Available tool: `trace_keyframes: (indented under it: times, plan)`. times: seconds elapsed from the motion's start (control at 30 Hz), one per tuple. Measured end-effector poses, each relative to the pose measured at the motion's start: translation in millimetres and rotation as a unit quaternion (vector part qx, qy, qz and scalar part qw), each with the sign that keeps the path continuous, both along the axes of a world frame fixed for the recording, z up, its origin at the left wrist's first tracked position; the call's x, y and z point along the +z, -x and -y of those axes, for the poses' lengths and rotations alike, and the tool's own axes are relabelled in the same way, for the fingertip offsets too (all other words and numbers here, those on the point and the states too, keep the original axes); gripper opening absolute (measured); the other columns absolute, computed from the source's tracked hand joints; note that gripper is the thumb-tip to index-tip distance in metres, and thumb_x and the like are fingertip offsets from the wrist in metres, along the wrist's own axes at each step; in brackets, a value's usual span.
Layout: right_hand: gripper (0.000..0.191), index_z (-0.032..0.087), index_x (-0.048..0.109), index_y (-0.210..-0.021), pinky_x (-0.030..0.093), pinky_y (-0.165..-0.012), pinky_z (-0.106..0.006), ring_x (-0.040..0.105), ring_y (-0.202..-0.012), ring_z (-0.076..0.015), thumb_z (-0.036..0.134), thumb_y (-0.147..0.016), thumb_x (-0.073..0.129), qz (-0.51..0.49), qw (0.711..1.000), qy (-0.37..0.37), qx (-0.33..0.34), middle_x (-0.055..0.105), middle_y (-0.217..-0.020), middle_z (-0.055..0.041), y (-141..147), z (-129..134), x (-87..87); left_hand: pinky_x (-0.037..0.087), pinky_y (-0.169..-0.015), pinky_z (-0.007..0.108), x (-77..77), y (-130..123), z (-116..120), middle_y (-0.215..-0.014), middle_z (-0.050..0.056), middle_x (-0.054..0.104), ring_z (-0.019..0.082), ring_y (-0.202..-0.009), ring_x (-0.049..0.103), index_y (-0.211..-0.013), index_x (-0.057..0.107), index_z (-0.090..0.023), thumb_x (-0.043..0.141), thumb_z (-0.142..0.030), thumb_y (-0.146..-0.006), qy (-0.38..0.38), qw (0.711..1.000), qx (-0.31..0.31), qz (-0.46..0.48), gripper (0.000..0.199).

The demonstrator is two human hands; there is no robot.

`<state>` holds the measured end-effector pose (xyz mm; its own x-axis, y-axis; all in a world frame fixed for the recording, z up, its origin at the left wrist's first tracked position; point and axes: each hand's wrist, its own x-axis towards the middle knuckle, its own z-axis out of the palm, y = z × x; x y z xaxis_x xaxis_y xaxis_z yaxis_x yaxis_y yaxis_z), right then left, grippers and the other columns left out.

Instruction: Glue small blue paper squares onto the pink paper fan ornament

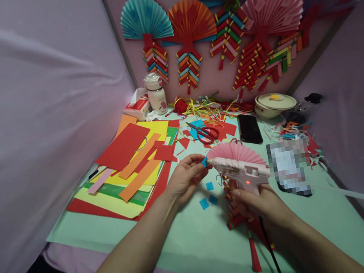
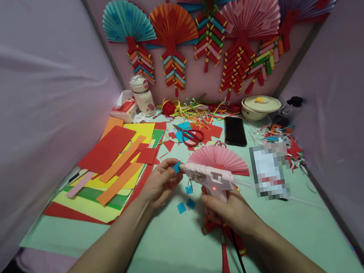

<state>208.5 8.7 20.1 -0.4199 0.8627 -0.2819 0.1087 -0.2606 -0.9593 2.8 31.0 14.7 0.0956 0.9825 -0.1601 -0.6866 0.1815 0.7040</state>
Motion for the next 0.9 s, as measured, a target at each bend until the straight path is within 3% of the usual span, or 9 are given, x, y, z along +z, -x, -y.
trace_keyframes:
  times: [0.47,0.9]
  plan:
    - [0.034,0.019,0.056,-0.08,0.032,-0.04,-0.023,0.042,-0.042,-0.0098,0.05,-0.075,0.07,0.008,1.0,0.012,-0.017,0.049,-0.051,0.0043,-1.9,-1.7,-10.0,0.052,-0.073,0.02,-0.8,0.3,-0.5,-0.081,0.002,0.072,0.011,-0.076,0.069,-0.085,0.067,-0.016,0.09,-0.023,-0.057,0.0,1.0,0.001,-0.006,0.037]
    - [0.031,0.018,0.054,-0.071,0.027,-0.04,-0.022,0.041,-0.043,-0.0094,0.045,-0.083,0.062,0.02,0.999,-0.015,0.034,0.049,-0.049,0.003,-3.1,-0.9,-9.3,0.052,-0.073,0.021,-0.5,0.7,-0.3,-0.081,-0.001,0.07,0.009,-0.073,0.067,-0.084,0.067,-0.016,0.091,-0.024,-0.056,0.005,1.0,0.014,-0.005,0.038]
